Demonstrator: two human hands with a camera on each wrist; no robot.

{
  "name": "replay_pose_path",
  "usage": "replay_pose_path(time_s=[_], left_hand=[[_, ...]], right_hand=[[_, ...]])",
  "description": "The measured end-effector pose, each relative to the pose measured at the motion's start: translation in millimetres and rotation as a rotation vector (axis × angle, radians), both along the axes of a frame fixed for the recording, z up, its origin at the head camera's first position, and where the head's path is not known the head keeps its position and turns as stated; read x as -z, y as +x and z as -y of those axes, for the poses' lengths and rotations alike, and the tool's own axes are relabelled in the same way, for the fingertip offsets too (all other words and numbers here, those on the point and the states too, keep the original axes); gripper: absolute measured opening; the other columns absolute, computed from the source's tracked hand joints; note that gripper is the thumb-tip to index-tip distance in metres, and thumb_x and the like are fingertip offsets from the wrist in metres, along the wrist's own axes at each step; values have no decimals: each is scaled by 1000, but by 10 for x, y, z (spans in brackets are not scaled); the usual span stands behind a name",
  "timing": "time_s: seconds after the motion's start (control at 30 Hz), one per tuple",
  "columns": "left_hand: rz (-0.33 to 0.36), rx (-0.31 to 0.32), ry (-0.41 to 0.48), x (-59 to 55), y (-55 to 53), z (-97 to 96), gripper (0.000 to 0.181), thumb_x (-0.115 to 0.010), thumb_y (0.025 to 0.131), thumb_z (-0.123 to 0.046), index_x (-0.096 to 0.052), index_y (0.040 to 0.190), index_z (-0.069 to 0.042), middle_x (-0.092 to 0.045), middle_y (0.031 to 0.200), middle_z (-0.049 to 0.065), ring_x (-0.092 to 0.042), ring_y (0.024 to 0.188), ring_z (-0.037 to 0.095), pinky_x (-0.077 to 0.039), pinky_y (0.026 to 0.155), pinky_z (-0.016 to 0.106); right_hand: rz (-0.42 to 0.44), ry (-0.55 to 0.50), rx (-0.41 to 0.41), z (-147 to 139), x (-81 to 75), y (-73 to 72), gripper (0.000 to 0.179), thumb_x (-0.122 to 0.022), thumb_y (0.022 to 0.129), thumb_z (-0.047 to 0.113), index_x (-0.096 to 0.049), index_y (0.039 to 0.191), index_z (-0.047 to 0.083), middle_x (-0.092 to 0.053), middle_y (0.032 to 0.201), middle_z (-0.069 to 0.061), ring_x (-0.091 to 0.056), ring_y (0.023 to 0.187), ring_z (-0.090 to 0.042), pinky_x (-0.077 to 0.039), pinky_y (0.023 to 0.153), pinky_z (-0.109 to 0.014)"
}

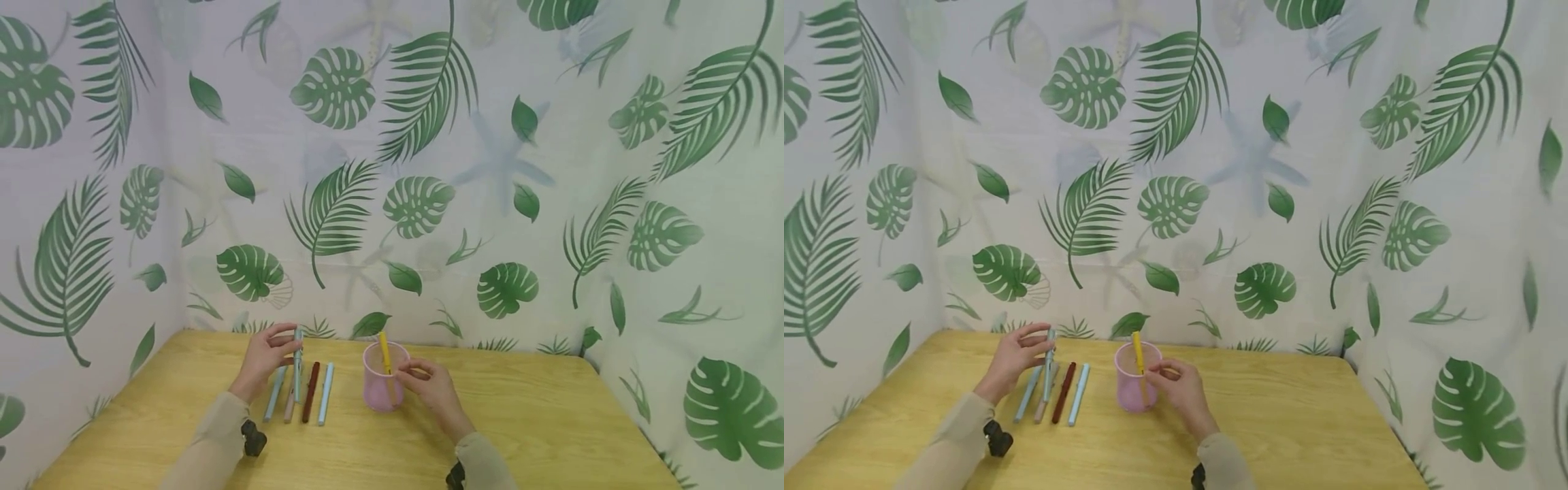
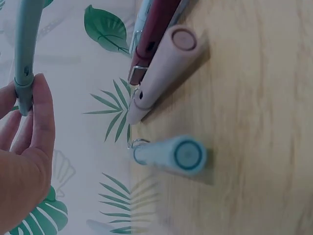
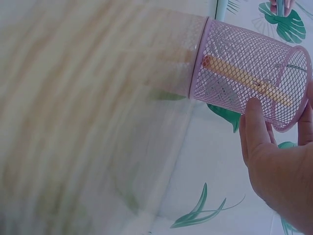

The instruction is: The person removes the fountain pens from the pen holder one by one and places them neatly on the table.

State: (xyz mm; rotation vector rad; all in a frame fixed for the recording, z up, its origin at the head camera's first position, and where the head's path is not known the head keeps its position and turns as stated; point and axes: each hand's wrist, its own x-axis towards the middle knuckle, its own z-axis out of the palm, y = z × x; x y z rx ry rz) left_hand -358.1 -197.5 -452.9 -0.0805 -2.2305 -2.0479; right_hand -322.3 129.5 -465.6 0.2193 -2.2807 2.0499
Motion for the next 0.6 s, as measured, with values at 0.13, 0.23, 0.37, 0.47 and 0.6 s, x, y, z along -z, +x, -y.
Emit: replay_pose_path(time_s=[0.13,0.23,0.37,0.47,0.6], left_hand=[[21,-1,2,15,12,62,46,-66,94,-11,-53,138,-5,-56,133,29,-68,92,13,-59,82,36],[36,1,-9,36,4,90,47,-66,94,-11,-53,138,-6,-57,132,27,-67,96,15,-59,82,36],[46,26,-35,59,-2,125,49,-68,93,-13,-51,139,-4,-59,130,26,-67,99,17,-59,83,38],[53,39,-60,61,1,151,51,-67,93,-12,-50,140,-1,-60,127,26,-67,96,15,-59,82,38],[74,40,-68,67,5,189,49,-65,94,-10,-50,139,0,-61,126,27,-67,94,15,-59,82,39]], right_hand=[[0,24,14,31,-57,47,22,-70,89,6,-67,105,-9,-63,123,-23,-65,113,-32,-55,92,-39],[-5,19,14,35,-92,71,20,-69,90,2,-67,105,-11,-63,121,-24,-65,112,-34,-55,92,-40],[-1,19,20,15,-39,34,19,-71,89,4,-69,103,-7,-66,118,-20,-65,112,-33,-56,92,-40],[5,28,24,10,-12,3,21,-72,89,9,-69,104,-6,-66,120,-19,-65,112,-31,-55,92,-39],[6,20,8,9,6,-19,22,-71,89,7,-67,105,-9,-64,122,-22,-65,112,-30,-56,91,-38]])
